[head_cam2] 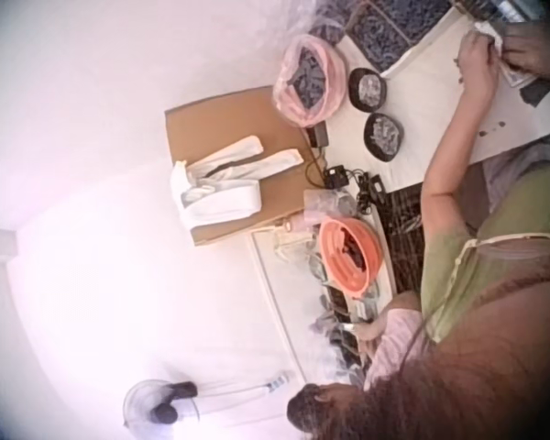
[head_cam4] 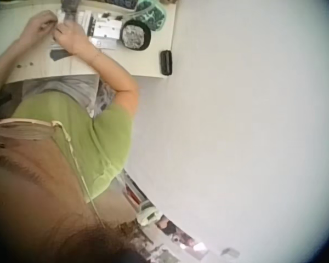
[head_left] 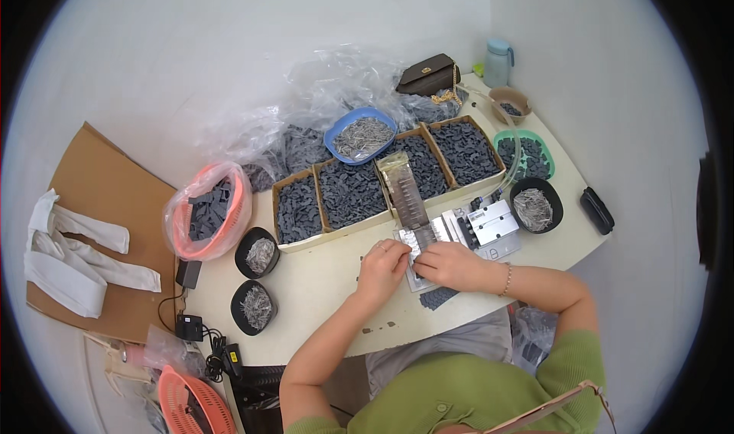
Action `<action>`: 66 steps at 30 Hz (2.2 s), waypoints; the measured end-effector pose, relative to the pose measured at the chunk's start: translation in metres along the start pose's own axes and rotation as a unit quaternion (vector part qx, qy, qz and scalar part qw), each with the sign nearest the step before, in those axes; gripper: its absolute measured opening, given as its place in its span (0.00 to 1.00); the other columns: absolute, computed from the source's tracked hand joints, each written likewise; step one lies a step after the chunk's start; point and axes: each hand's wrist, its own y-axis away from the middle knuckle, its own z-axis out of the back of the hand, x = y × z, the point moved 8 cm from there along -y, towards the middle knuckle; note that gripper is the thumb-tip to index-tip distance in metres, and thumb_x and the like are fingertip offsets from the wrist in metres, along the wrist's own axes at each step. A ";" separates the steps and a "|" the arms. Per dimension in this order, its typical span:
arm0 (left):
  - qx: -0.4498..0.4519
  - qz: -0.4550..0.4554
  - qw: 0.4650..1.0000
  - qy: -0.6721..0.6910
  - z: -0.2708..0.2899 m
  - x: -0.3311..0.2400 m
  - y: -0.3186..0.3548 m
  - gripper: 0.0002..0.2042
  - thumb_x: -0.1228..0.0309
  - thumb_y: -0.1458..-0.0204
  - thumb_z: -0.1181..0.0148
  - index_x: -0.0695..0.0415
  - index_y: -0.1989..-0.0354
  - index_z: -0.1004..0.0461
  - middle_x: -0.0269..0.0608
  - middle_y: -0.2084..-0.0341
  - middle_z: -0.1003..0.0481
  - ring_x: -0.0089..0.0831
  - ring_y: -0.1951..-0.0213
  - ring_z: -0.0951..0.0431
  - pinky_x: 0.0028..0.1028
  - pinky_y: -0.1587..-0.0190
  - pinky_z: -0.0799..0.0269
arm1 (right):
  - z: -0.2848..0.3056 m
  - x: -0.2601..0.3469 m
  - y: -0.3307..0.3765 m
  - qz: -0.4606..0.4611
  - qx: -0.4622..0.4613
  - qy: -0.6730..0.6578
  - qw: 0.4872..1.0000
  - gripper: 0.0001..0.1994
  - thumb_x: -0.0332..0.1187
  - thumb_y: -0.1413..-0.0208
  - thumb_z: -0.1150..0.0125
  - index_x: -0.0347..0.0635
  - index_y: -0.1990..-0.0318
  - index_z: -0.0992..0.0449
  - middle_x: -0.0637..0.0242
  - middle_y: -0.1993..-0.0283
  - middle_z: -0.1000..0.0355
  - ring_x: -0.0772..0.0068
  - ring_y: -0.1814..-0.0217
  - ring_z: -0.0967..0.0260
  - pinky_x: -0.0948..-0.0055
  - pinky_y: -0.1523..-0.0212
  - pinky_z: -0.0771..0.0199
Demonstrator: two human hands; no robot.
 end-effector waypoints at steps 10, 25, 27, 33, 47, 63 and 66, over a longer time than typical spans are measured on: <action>0.088 -0.182 0.934 -0.293 -0.034 -0.059 0.031 0.18 0.75 0.63 0.46 0.71 0.60 0.26 0.57 0.59 0.26 0.43 0.55 0.25 0.31 0.57 0.25 | 0.027 -0.065 -0.024 -0.166 -0.013 -0.186 0.968 0.08 0.23 0.52 0.45 0.39 0.63 0.24 0.60 0.62 0.25 0.57 0.59 0.26 0.65 0.60 0.25; 0.084 -0.079 0.980 -0.163 0.047 0.035 0.027 0.16 0.83 0.68 0.43 0.58 0.66 0.21 0.39 0.70 0.24 0.37 0.66 0.24 0.32 0.63 0.27 | -0.026 -0.043 -0.077 -0.123 0.079 -0.195 0.970 0.03 0.28 0.52 0.41 0.41 0.69 0.26 0.58 0.67 0.27 0.53 0.61 0.28 0.59 0.62 0.28; 0.111 -0.083 0.975 -0.174 0.041 0.037 0.024 0.16 0.82 0.68 0.42 0.59 0.66 0.22 0.39 0.71 0.25 0.37 0.66 0.25 0.33 0.63 0.27 | -0.013 -0.052 -0.061 -0.154 0.089 -0.231 0.957 0.04 0.29 0.51 0.41 0.41 0.68 0.27 0.59 0.67 0.27 0.52 0.62 0.28 0.59 0.62 0.28; 0.166 -0.075 0.969 -0.166 0.026 0.039 0.010 0.14 0.80 0.62 0.40 0.57 0.63 0.23 0.39 0.70 0.27 0.39 0.67 0.25 0.34 0.63 0.28 | -0.010 -0.046 -0.019 -0.150 0.033 -0.121 0.981 0.07 0.33 0.52 0.36 0.43 0.69 0.27 0.65 0.70 0.32 0.60 0.63 0.31 0.65 0.63 0.29; 0.109 0.131 0.984 0.051 0.030 0.054 -0.001 0.06 0.80 0.56 0.37 0.61 0.71 0.28 0.43 0.73 0.27 0.38 0.71 0.24 0.31 0.68 0.27 | -0.003 -0.027 -0.006 -0.019 0.006 -0.028 0.999 0.11 0.27 0.58 0.44 0.37 0.64 0.25 0.64 0.63 0.28 0.65 0.62 0.29 0.70 0.62 0.26; 0.065 -0.128 0.969 -0.200 -0.026 -0.028 0.015 0.14 0.78 0.60 0.44 0.64 0.61 0.26 0.47 0.60 0.26 0.40 0.57 0.25 0.33 0.58 0.27 | 0.026 -0.074 -0.017 -0.177 -0.008 -0.178 0.968 0.10 0.20 0.54 0.45 0.40 0.64 0.21 0.62 0.61 0.27 0.58 0.55 0.30 0.64 0.54 0.30; 0.057 -0.152 0.948 -0.272 -0.025 -0.048 0.025 0.17 0.77 0.59 0.46 0.66 0.57 0.26 0.50 0.54 0.27 0.41 0.54 0.26 0.35 0.54 0.28 | 0.009 -0.068 -0.037 -0.141 0.003 -0.176 0.974 0.08 0.25 0.50 0.44 0.41 0.63 0.21 0.62 0.61 0.26 0.56 0.56 0.30 0.63 0.55 0.29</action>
